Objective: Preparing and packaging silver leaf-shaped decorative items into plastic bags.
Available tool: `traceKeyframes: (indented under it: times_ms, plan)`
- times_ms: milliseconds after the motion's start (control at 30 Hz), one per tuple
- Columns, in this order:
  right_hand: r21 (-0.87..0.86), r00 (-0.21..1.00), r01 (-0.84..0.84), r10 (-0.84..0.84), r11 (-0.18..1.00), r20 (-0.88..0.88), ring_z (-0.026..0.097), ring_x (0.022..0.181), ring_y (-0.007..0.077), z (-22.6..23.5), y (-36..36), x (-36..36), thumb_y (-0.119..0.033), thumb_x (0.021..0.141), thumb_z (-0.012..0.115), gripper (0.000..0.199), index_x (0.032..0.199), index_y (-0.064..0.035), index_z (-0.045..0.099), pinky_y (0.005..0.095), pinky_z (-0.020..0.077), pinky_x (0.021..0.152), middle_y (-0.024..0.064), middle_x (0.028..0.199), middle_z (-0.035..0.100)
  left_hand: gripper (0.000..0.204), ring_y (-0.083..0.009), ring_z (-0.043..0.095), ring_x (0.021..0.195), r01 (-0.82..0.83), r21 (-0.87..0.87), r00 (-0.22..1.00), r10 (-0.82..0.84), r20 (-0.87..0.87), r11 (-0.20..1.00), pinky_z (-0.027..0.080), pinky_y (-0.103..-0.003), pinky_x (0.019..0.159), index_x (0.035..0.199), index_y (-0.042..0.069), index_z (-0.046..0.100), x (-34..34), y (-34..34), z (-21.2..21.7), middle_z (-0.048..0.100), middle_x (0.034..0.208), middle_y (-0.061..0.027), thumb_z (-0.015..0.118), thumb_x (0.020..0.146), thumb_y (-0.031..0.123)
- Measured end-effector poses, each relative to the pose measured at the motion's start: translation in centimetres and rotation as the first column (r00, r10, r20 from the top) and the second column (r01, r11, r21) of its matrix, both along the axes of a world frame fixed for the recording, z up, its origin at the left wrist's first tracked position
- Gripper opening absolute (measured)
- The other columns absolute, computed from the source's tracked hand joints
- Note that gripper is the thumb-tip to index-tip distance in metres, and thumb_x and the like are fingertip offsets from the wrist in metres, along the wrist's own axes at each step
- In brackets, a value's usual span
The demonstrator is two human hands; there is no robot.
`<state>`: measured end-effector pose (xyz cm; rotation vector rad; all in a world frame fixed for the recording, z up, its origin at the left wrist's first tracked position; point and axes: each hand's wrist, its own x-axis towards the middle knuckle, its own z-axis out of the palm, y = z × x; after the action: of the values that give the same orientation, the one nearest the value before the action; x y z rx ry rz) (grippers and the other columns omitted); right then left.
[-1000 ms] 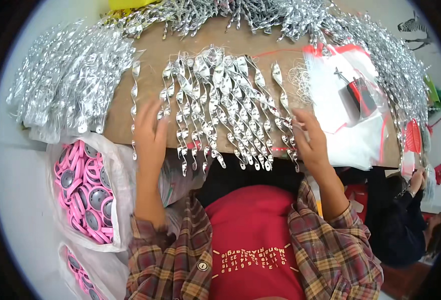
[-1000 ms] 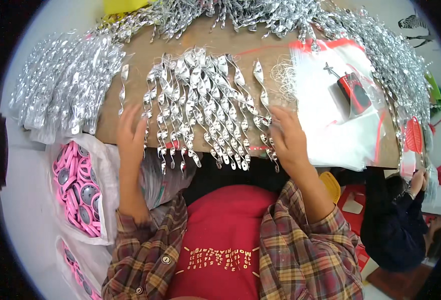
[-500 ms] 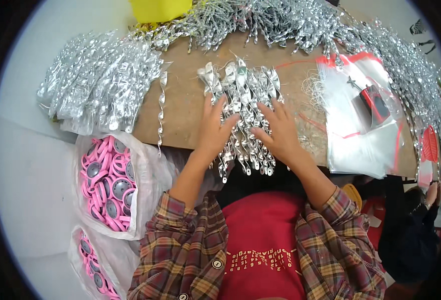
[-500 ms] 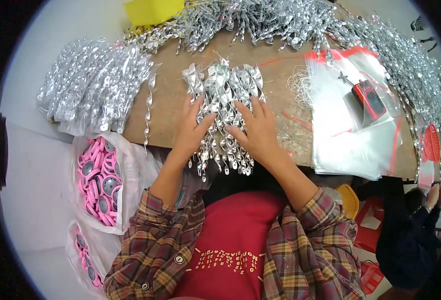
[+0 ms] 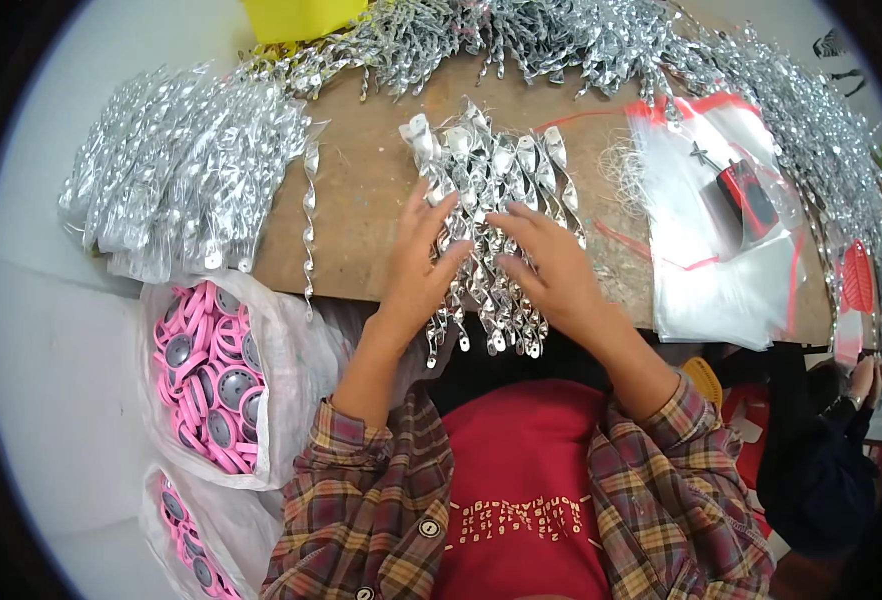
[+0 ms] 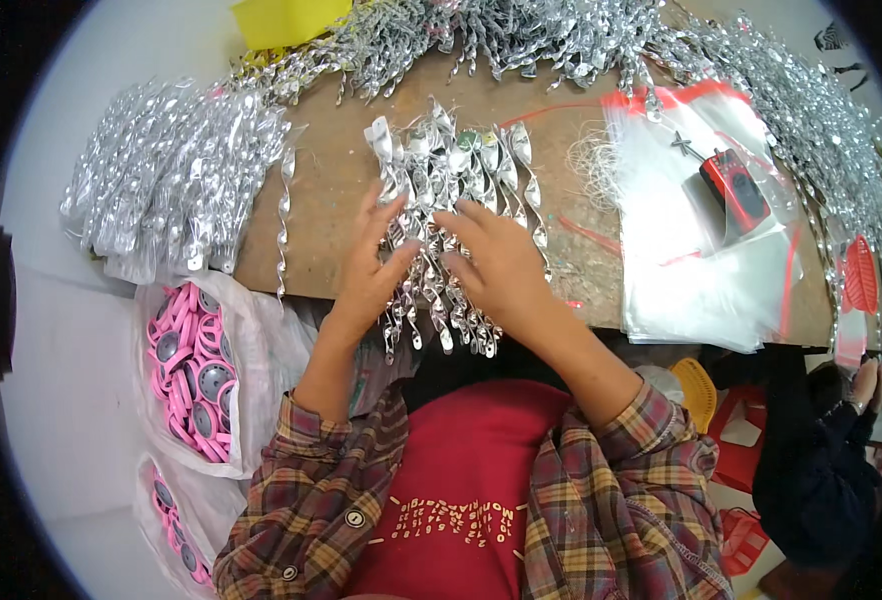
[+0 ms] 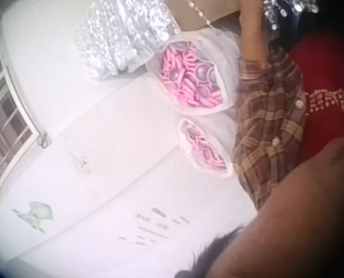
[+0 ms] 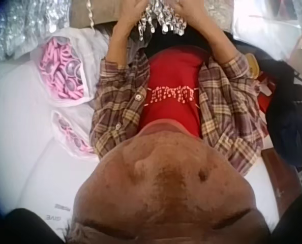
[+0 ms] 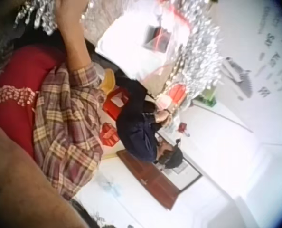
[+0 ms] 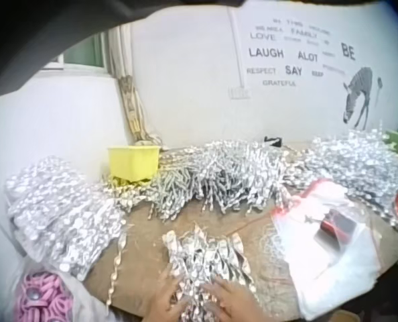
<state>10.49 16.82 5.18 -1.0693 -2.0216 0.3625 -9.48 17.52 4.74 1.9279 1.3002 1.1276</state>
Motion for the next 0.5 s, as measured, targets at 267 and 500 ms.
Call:
traceKeyframes:
  times_ms: [267, 500]
  plan:
    - [-0.315, 0.952, 0.141, -0.041, 0.939, 0.303, 0.064, 0.070, 0.0307, 2.0, 3.9, 2.8, -0.017, 0.083, 0.066, 0.023, 0.102, -0.0062, 0.059, 0.0392, 0.0482, 0.063, 0.0111, 0.073, 0.066, 0.060, -0.0322, 0.038, 0.132, -0.145, 0.049, 0.987, 0.148, -0.069, 0.988, 0.029, -0.038, 0.108, 0.136, 0.004, 0.046, -1.6, 0.5, -2.8, 0.038, 0.144, -0.0210, 0.068, 0.082, 0.019]
    - [-0.461, 0.988, 0.151, -0.149, 0.875, 0.040, 0.061, 0.062, 0.0245, 2.2, 2.1, 2.2, -0.011, 0.083, 0.061, 0.027, 0.110, -0.0076, 0.057, 0.0353, 0.0458, 0.057, 0.0090, 0.069, 0.062, 0.047, -0.0343, 0.045, 0.126, -0.086, 0.111, 0.996, 0.087, 0.004, 0.990, 0.035, -0.039, 0.104, 0.125, 0.003, 0.056, -1.3, 0.7, -2.5, 0.042, 0.140, -0.0209, 0.066, 0.080, 0.013]
